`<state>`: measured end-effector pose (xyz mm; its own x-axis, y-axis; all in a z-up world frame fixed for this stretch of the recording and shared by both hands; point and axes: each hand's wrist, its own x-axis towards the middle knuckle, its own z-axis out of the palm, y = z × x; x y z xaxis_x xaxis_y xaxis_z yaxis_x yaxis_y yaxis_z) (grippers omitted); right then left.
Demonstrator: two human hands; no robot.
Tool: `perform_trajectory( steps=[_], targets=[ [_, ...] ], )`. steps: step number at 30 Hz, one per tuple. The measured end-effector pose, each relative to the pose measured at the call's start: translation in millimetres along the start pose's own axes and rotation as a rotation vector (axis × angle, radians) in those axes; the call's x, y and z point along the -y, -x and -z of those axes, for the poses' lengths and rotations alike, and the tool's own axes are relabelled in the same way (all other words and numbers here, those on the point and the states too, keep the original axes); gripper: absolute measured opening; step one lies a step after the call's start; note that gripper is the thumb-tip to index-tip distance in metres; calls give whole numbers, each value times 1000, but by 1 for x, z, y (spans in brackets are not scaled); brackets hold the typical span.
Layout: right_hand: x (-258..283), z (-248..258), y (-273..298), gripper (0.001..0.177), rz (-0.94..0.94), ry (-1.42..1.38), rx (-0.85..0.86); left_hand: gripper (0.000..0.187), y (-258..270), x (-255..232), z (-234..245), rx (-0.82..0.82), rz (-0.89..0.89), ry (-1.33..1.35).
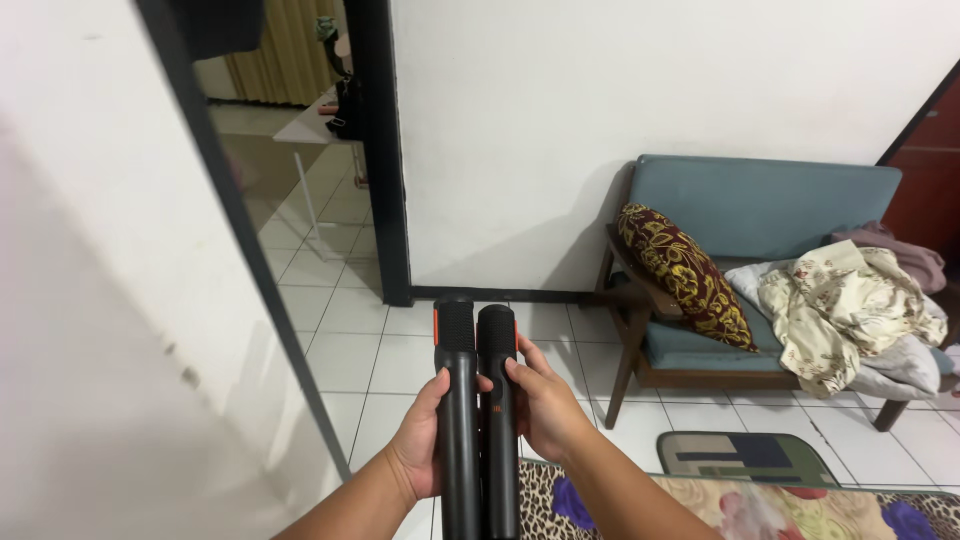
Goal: The person unplugs a charger from a wall socket, gathers a power cable from a storage cart, unplugs a cable from a portable speaker, and carries two wireless microphones and chargers through the home. They collect a charger from a vanity table and bring the microphones and chargers to a dining table, arranging them and plugging a charger into a power strip.
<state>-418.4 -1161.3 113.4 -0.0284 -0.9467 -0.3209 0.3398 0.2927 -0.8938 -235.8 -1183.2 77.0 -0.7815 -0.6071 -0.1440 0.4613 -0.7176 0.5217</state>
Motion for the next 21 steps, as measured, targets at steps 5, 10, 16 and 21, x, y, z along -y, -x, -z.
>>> perform_trajectory(
  steps=[5, 10, 16, 21],
  targets=[
    [33, 10, -107, 59, 39, -69, 52, 54, -83, -64, 22, -45, 18, 13],
    [66, 20, -231, 61, 15, -74, 167, 56, -170, -123, 57, -109, -81, 38],
    [166, 16, -383, 63, 66, 11, 365, 56, -282, -233, 62, -84, -229, 19],
    [199, -3, -479, 64, -32, 25, 404, 58, -334, -294, 88, -153, -355, 32]
  ],
)
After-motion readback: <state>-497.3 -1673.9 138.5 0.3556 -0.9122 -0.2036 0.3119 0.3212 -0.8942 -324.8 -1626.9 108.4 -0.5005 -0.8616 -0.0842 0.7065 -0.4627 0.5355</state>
